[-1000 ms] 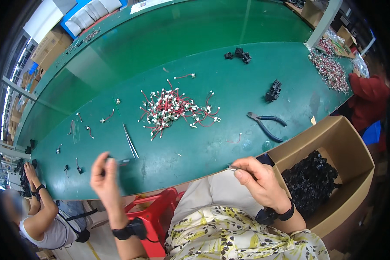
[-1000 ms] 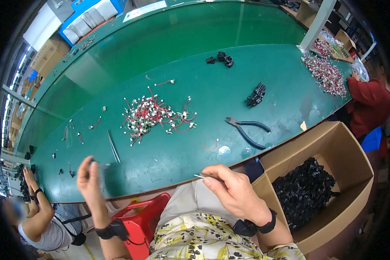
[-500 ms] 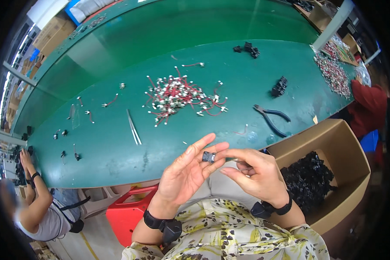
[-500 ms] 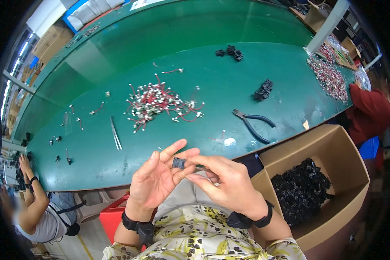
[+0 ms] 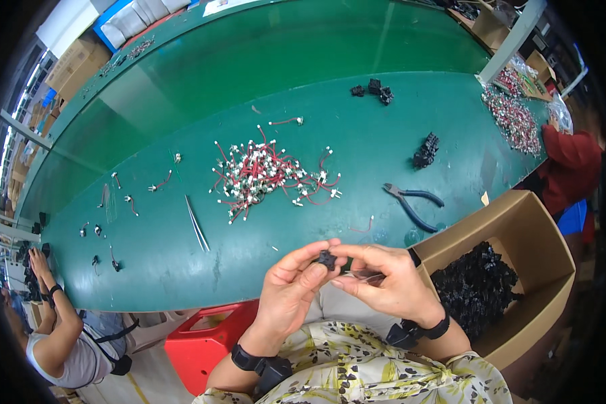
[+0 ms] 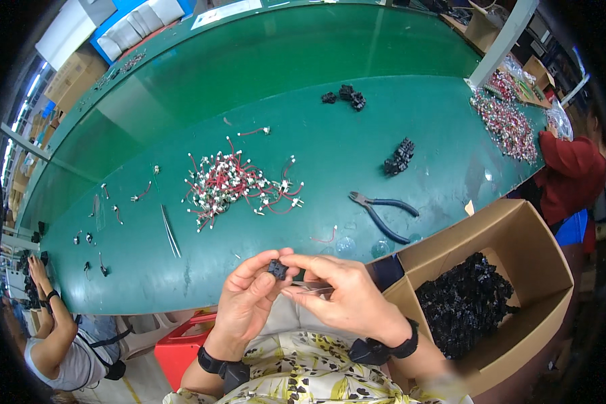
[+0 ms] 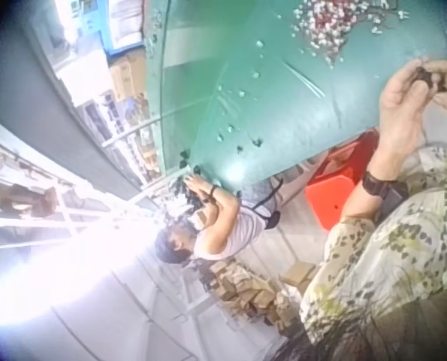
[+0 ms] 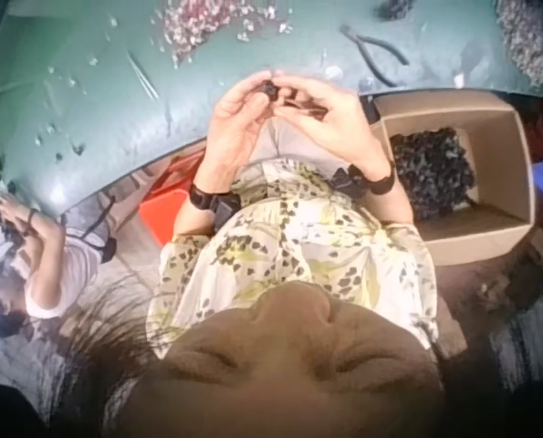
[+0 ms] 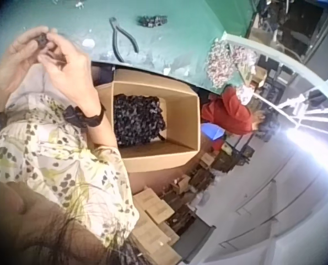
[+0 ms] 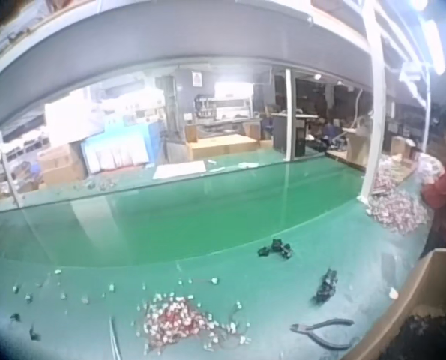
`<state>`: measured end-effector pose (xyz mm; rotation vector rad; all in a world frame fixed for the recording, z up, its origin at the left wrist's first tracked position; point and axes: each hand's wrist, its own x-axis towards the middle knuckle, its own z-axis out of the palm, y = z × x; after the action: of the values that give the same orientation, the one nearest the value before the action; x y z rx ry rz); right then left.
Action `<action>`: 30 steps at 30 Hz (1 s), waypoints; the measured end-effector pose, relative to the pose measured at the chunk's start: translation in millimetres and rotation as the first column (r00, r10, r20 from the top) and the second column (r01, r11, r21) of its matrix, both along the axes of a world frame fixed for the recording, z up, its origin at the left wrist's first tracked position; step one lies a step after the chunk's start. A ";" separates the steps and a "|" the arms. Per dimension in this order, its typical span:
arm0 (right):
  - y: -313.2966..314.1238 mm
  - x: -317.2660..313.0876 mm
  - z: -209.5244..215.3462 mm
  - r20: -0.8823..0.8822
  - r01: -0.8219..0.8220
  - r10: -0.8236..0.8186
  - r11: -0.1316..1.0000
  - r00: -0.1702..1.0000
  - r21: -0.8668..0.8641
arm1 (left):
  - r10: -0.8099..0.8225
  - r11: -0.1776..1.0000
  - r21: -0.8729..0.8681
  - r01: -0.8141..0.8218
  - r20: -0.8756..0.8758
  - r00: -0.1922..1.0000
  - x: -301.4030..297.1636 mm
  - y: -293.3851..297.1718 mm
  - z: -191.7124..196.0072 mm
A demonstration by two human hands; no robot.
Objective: The person assembles small electronic components by hand at a green workbench. They repeatedly pick up black plastic housings and red-and-white wires, insert the wires into the housings, and place the finished units on the table.
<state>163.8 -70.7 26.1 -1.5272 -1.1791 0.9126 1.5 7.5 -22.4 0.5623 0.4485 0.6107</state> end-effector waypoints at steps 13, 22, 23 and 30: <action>78.0 50.1 -14.6 0.834 -0.241 0.155 0.970 0.529 -0.027 | -0.014 1.000 0.011 0.015 -0.027 1.000 -10.4 14.7 -5.9; 57.1 51.5 -17.2 -0.112 -0.022 0.013 0.997 0.994 -0.077 | -0.001 0.998 0.065 0.002 -0.018 1.000 -6.1 14.0 -8.2; 54.8 51.4 -13.7 -0.211 -0.022 0.007 0.997 0.977 -0.072 | 0.021 0.998 0.061 -0.019 -0.024 0.999 -3.3 14.3 -6.6; 24.7 47.6 -3.4 -0.701 -0.126 0.008 0.985 0.713 -0.116 | 0.219 0.976 -0.018 -0.219 0.008 0.976 17.7 12.9 11.0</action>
<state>211.4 -46.0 22.7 -1.0745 -0.6070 1.4974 19.2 20.4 -11.4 0.4963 0.5098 0.8192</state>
